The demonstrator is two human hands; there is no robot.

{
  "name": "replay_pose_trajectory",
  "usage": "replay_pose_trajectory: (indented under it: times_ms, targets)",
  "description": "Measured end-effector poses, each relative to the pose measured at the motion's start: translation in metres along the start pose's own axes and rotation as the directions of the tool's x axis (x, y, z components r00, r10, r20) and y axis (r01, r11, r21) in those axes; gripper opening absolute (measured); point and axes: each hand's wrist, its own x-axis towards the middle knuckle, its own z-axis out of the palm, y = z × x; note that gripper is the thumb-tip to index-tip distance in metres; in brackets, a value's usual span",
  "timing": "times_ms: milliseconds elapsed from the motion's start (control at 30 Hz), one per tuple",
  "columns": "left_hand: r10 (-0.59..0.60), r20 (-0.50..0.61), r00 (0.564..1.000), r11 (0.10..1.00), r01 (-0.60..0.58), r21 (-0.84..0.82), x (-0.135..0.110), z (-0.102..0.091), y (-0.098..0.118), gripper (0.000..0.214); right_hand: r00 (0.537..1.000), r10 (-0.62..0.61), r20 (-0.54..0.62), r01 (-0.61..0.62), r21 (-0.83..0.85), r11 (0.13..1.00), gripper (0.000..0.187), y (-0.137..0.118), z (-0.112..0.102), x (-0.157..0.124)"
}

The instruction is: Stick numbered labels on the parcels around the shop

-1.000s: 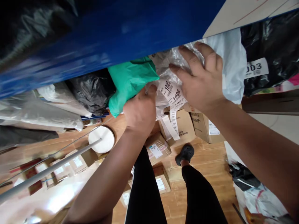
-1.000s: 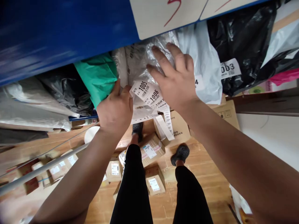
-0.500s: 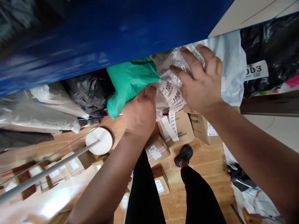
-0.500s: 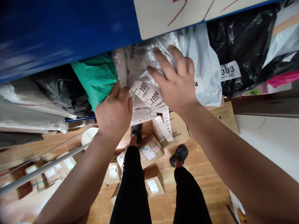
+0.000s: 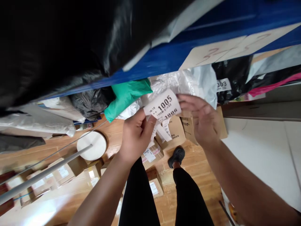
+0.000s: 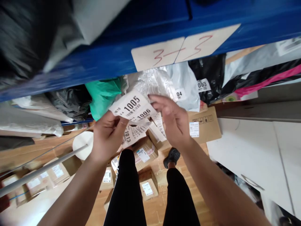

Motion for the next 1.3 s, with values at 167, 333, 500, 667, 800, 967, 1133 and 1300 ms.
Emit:
replay_pose_trajectory:
  times_ms: [167, 333, 500, 667, 800, 967, 1133, 1300]
  targets:
    - [-0.366, 0.204, 0.908, 0.776, 0.419, -0.472, -0.011, 0.014, 0.012, 0.032, 0.933, 0.360, -0.015, -0.341, 0.282, 0.897, 0.012, -0.027, 0.004, -0.019]
    - [-0.408, 0.122, 0.905, 0.716, 0.400, -0.573, -0.015, 0.033, 0.016, 0.024, 0.902, 0.431, -0.038, -0.400, 0.302, 0.865, 0.011, -0.029, 0.009, -0.029]
    - [-0.412, 0.166, 0.896, 0.707, 0.429, -0.562, -0.020, 0.044, 0.009, 0.032, 0.894, 0.442, -0.072, -0.416, 0.235, 0.878, 0.027, -0.021, 0.004, -0.028]
    - [-0.460, 0.134, 0.878, 0.593, 0.416, -0.689, -0.012, 0.060, -0.003, 0.025, 0.916, 0.400, -0.043, -0.394, 0.104, 0.913, 0.016, -0.017, 0.009, -0.016]
    - [-0.504, -0.035, 0.863, 0.589, 0.314, -0.744, 0.005, 0.088, -0.010, 0.025, 0.923, 0.314, -0.221, -0.339, -0.087, 0.937, 0.019, -0.013, 0.023, -0.006]
    - [-0.501, -0.235, 0.833, 0.732, 0.263, -0.629, 0.030, 0.114, -0.009, 0.035, 0.860, 0.257, -0.441, -0.332, -0.101, 0.938, 0.007, 0.007, 0.039, 0.009]
    - [-0.471, -0.171, 0.865, 0.762, 0.302, -0.572, 0.044, 0.115, -0.010, 0.031, 0.837, 0.223, -0.500, -0.324, -0.124, 0.938, 0.007, 0.030, 0.037, 0.029]
    - [-0.455, -0.145, 0.878, 0.774, 0.310, -0.551, 0.052, 0.120, -0.016, 0.028, 0.860, 0.175, -0.479, -0.335, -0.272, 0.902, 0.006, 0.045, 0.029, 0.037]
